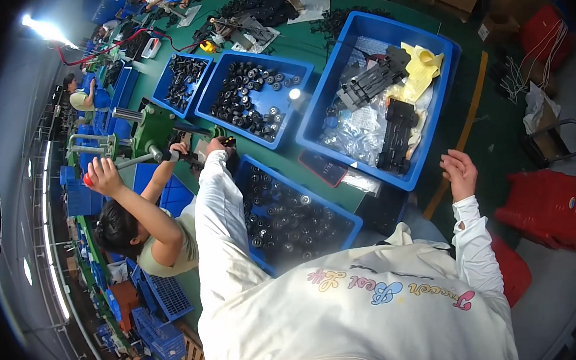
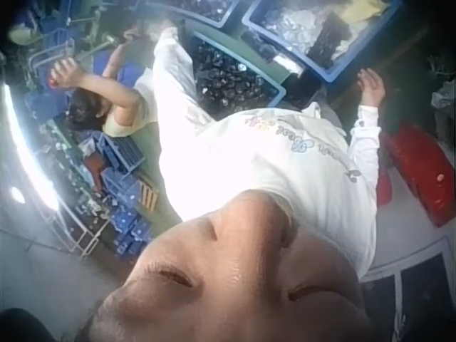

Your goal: Assemble a toy car by attaching wheels and other plastic components to the chassis.

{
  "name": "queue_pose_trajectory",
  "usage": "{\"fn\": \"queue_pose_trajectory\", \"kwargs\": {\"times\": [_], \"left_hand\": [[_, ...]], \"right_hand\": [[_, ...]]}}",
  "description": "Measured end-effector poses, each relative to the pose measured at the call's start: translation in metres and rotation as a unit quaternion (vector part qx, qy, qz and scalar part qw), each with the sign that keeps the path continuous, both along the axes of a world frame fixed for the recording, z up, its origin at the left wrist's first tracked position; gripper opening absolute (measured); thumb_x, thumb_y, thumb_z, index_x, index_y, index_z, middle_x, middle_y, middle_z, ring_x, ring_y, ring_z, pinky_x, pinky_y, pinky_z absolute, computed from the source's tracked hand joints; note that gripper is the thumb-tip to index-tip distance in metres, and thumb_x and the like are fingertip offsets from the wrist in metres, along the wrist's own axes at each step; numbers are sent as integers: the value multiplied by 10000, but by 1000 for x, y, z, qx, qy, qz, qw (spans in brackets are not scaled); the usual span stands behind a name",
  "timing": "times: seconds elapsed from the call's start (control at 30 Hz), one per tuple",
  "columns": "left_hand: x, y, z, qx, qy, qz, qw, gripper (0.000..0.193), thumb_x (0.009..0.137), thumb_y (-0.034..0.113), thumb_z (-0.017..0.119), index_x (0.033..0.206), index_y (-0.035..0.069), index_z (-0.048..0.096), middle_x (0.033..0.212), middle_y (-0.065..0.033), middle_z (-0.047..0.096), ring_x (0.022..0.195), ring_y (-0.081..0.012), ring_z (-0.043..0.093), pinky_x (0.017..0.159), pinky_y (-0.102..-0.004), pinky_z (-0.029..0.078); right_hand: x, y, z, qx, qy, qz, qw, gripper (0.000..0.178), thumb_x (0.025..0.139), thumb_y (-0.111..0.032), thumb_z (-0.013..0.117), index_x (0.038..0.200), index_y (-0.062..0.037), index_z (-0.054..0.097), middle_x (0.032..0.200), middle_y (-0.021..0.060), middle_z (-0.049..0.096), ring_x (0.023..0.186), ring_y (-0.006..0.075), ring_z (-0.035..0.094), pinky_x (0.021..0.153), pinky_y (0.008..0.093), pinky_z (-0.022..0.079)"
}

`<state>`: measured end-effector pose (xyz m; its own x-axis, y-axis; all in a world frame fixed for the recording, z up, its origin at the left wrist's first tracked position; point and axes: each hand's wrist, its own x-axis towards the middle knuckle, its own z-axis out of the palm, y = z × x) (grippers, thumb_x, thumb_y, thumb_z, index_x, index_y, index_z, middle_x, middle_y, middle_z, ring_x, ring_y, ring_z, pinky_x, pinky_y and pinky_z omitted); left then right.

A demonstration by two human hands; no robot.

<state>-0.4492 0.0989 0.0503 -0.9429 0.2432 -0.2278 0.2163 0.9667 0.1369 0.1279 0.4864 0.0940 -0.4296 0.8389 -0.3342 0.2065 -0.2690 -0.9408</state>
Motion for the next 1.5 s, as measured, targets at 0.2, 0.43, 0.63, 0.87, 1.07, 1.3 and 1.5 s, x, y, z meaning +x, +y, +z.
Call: {"fn": "queue_pose_trajectory", "kwargs": {"times": [0.2, 0.43, 0.63, 0.87, 1.07, 1.3, 1.5], "left_hand": [[50, -7, 37, 134, 149, 57, 978, 527, 677, 199, 827, 1179, 188, 665, 1062, -150, 692, 1019, -325, 650, 891, -424, 505], [111, 7, 72, 261, 322, -21, 910, 509, 693, 214, 812, 1179, 196, 662, 942, -161, 605, 861, -365, 613, 799, -445, 493], [251, 57, 186, 354, 344, -44, 869, 458, 710, 215, 808, 1133, 112, 669, 846, -144, 611, 770, -311, 623, 725, -394, 496], [391, 113, 230, 569, 80, 15, 819, 412, 777, 153, 763, 1137, -7, 639, 959, -149, 679, 864, -220, 683, 778, -323, 529], [450, 123, 262, 508, 100, -81, 852, 535, 707, 172, 818, 1182, 27, 619, 939, -142, 639, 814, -233, 658, 716, -309, 520], [468, 87, 278, 630, 63, -95, 768, 363, 702, -35, 724, 1058, -2, 666, 975, -120, 648, 824, -167, 605, 711, -269, 479], [482, 78, 265, 618, 18, -173, 767, 421, 624, -24, 793, 1028, -7, 677, 982, -140, 632, 871, -217, 622, 757, -300, 496]], "right_hand": [[2, -2, -8, -6, -7, 22, 1000, 282, 914, -110, 621, 1189, -58, 585, 1071, 79, 687, 900, 140, 667, 717, 218, 505], [-4, -14, 6, 96, 44, 54, 993, 266, 905, -70, 623, 1160, -12, 581, 1044, 94, 672, 932, 136, 651, 768, 220, 509], [-59, -85, 95, 205, 103, 197, 953, 463, 777, -13, 693, 1211, -13, 532, 1130, 107, 632, 1022, 201, 623, 852, 304, 501], [-100, -154, 139, 397, 177, 337, 835, 1049, 570, -221, 889, 1444, -66, 330, 1411, 223, 384, 1291, 411, 400, 1077, 455, 347], [-81, -150, 128, 320, 254, 271, 872, 1000, 599, -147, 888, 1422, -33, 332, 1250, 177, 515, 1119, 311, 565, 942, 394, 469], [-58, -122, 165, -408, 369, 322, 770, 946, 799, -497, 630, 1456, 54, 233, 1214, 275, 555, 1045, 332, 633, 839, 403, 587], [-61, -107, 158, -503, 475, 323, 645, 1006, 834, -543, 629, 1480, 44, 128, 1248, 374, 465, 1035, 450, 610, 817, 543, 574]]}}
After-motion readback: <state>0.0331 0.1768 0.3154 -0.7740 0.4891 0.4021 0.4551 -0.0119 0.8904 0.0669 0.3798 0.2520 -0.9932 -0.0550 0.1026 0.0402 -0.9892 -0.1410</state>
